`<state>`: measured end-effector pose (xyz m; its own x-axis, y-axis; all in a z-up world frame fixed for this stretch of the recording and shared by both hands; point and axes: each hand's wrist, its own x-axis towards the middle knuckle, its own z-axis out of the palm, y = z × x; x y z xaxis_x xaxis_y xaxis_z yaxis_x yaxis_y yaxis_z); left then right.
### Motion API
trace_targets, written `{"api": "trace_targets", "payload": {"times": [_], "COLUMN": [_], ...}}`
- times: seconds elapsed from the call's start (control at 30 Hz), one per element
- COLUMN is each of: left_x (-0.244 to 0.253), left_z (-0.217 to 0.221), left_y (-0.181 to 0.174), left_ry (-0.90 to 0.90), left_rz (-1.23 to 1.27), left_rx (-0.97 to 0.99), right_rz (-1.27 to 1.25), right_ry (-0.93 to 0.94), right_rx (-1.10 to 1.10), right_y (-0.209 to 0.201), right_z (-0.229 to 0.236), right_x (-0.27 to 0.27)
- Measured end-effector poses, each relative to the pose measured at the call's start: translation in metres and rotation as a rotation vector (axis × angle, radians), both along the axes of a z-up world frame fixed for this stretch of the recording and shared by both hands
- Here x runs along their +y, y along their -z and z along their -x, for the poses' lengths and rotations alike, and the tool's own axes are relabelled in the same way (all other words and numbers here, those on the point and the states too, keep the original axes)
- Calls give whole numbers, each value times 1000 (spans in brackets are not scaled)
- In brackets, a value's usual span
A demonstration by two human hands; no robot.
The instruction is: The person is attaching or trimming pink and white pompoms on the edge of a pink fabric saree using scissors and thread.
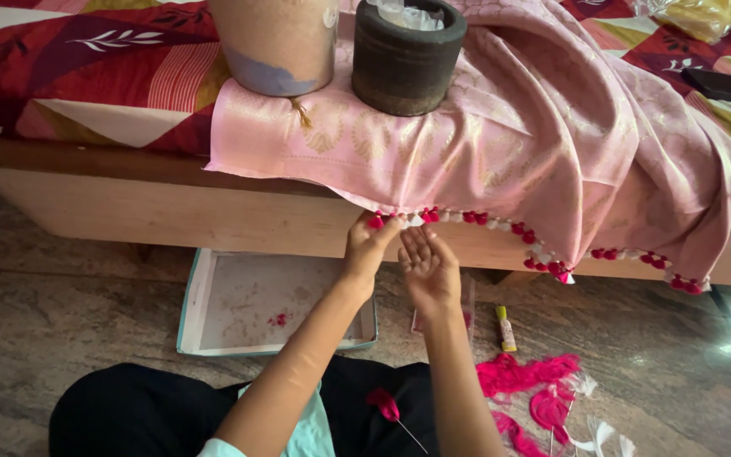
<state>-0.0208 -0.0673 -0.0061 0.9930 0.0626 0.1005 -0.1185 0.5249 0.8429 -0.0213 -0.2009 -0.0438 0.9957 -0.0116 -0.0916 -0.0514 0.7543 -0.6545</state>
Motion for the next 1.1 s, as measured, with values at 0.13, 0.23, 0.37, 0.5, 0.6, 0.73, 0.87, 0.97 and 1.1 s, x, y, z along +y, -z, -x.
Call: {"api": "trace_targets", "payload": {"times": [0.13, 0.23, 0.37, 0.5, 0.6, 0.73, 0.87, 0.97, 1.1], "left_x": [-10, -8, 8, 7, -3, -23, -32, -32, -25], "left_z": [-10, -10, -9, -7, -5, -8, -12, -12, -14], "left_y": [16, 17, 5, 5, 5, 11, 14, 16, 18], "left_ry": [-57, -141, -193, 13, 188, 61, -77, -168, -240], "left_rz": [-78, -254, -431, -327, -136, -77, -171, -298, -423], "left_rx": [-62, -69, -216, -238, -145, -60, 0, -81, -173], "right_rz": [-166, -189, -56, -42, -95, -233, -328, -393, -376], "right_ry": [-29, -37, -6, 45, 10, 100, 305, 356, 440], "right_rx": [46, 27, 1, 66, -11, 170, 163, 155, 66], "right_y": [-32, -22, 2, 29, 71, 39, -22, -39, -37], "right_z": [3, -7, -17, -13, -21, -9, 0, -2, -9], "right_x": [2, 1, 3, 0, -16, -33, -51, -70, -106]}}
